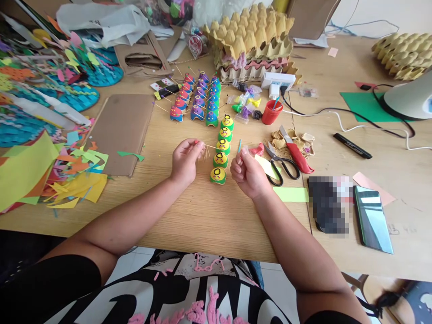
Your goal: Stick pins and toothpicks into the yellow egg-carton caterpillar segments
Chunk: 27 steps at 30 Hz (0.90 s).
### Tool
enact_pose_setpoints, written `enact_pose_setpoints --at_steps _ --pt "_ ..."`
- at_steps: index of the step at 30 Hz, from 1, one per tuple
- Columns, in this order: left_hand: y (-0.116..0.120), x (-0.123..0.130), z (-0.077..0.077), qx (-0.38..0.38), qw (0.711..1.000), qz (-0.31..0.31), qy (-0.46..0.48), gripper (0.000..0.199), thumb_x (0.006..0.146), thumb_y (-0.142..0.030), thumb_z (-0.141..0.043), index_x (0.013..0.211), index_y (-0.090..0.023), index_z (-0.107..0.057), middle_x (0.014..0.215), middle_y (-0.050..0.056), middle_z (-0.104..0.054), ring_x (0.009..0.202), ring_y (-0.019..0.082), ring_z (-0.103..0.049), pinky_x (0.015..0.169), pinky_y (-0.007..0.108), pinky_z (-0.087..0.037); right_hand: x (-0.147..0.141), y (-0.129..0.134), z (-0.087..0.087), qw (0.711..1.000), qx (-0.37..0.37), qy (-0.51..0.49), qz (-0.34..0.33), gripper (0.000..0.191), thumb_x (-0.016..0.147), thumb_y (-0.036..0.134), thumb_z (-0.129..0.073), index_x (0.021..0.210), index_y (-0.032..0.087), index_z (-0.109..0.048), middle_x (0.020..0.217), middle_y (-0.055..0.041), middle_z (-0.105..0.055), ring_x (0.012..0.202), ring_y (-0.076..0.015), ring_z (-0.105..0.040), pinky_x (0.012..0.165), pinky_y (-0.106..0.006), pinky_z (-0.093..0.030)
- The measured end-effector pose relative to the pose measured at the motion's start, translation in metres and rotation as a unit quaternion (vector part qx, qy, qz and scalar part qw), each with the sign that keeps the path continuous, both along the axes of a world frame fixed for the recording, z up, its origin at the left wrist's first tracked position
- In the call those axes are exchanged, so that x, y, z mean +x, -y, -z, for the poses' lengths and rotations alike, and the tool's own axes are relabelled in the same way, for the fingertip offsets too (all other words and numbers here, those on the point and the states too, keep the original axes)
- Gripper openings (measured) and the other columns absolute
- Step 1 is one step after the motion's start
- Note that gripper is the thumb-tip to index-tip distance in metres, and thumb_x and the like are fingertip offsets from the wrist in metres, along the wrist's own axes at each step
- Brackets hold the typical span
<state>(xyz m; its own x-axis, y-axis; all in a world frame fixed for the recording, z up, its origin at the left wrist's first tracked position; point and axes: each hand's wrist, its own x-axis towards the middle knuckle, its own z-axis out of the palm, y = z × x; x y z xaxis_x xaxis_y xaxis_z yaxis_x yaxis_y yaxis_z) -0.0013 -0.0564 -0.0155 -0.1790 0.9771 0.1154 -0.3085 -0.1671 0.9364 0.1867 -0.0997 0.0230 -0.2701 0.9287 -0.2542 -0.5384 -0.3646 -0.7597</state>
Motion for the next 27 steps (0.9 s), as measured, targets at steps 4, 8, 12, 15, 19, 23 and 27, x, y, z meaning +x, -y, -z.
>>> enact_pose_setpoints --at_steps 4,8,12,15,19,23,27 --pt "0.000 0.000 0.002 -0.003 1.000 -0.002 0.010 0.035 0.073 -0.047 -0.090 0.081 -0.019 -0.070 0.076 -0.001 -0.068 0.070 0.008 -0.059 0.071 0.022 -0.051 -0.001 -0.001 0.001 1.000 0.011 0.016 0.002 0.060 0.080 0.062 -0.081 0.065 0.022 -0.039 0.052 0.0083 -0.036 0.043 -0.0049 -0.025 0.040 -0.020 -0.015" --pt "0.000 0.000 0.000 -0.012 1.000 0.000 0.026 0.033 0.072 -0.043 -0.090 0.081 -0.019 -0.071 0.076 -0.001 -0.068 0.069 0.007 -0.058 0.067 0.020 -0.049 -0.002 -0.001 0.003 0.999 0.009 0.042 0.028 0.059 0.076 0.066 -0.083 0.067 0.022 -0.045 0.054 0.0074 -0.044 0.044 -0.0050 -0.031 0.040 -0.019 -0.019" --pt "-0.001 0.000 -0.001 -0.042 0.998 0.001 0.038 0.028 0.073 -0.039 -0.088 0.081 -0.019 -0.071 0.075 -0.001 -0.069 0.065 0.006 -0.056 0.059 0.018 -0.043 -0.001 -0.002 0.006 0.997 0.008 0.029 0.067 0.043 0.070 0.044 -0.093 0.077 0.022 -0.057 0.071 0.0045 -0.062 0.056 -0.0054 -0.049 0.043 -0.015 -0.033" --pt "-0.003 0.000 -0.003 -0.058 0.997 -0.007 0.046 0.026 0.073 -0.036 -0.087 0.080 -0.018 -0.069 0.073 -0.002 -0.068 0.061 0.004 -0.053 0.056 0.017 -0.040 0.004 -0.005 0.004 0.997 -0.011 0.000 0.081 0.033 0.068 0.027 -0.091 0.085 0.022 -0.063 0.079 0.0033 -0.067 0.064 -0.0055 -0.056 0.047 -0.012 -0.040" --pt "-0.008 0.000 -0.009 -0.074 0.995 -0.030 0.060 0.027 0.074 -0.035 -0.086 0.080 -0.018 -0.066 0.072 -0.003 -0.066 0.061 0.004 -0.052 0.055 0.016 -0.039 0.014 -0.011 -0.013 0.991 -0.009 -0.016 0.133 0.026 0.069 0.023 -0.087 0.081 0.020 -0.064 0.071 0.0052 -0.057 0.057 -0.0038 -0.047 0.046 -0.013 -0.039" --pt "-0.017 -0.003 -0.016 -0.080 0.992 -0.049 0.086 0.028 0.074 -0.035 -0.087 0.081 -0.018 -0.065 0.071 -0.003 -0.064 0.060 0.004 -0.051 0.055 0.016 -0.039 0.025 -0.028 -0.037 0.980 0.052 0.107 0.161 0.019 0.076 0.030 -0.083 0.083 0.023 -0.066 0.062 0.0071 -0.040 0.051 -0.0062 -0.031 0.042 -0.019 -0.027" --pt "-0.036 -0.009 -0.018 -0.112 0.990 -0.048 0.077 0.030 0.072 -0.037 -0.087 0.082 -0.018 -0.066 0.075 -0.002 -0.067 0.061 0.005 -0.054 0.055 0.017 -0.040 0.034 -0.073 -0.037 0.903 0.176 0.357 0.161 0.020 0.081 0.033 -0.079 0.097 0.025 -0.072 0.064 0.0065 -0.041 0.052 -0.0086 -0.032 0.046 -0.026 -0.023"
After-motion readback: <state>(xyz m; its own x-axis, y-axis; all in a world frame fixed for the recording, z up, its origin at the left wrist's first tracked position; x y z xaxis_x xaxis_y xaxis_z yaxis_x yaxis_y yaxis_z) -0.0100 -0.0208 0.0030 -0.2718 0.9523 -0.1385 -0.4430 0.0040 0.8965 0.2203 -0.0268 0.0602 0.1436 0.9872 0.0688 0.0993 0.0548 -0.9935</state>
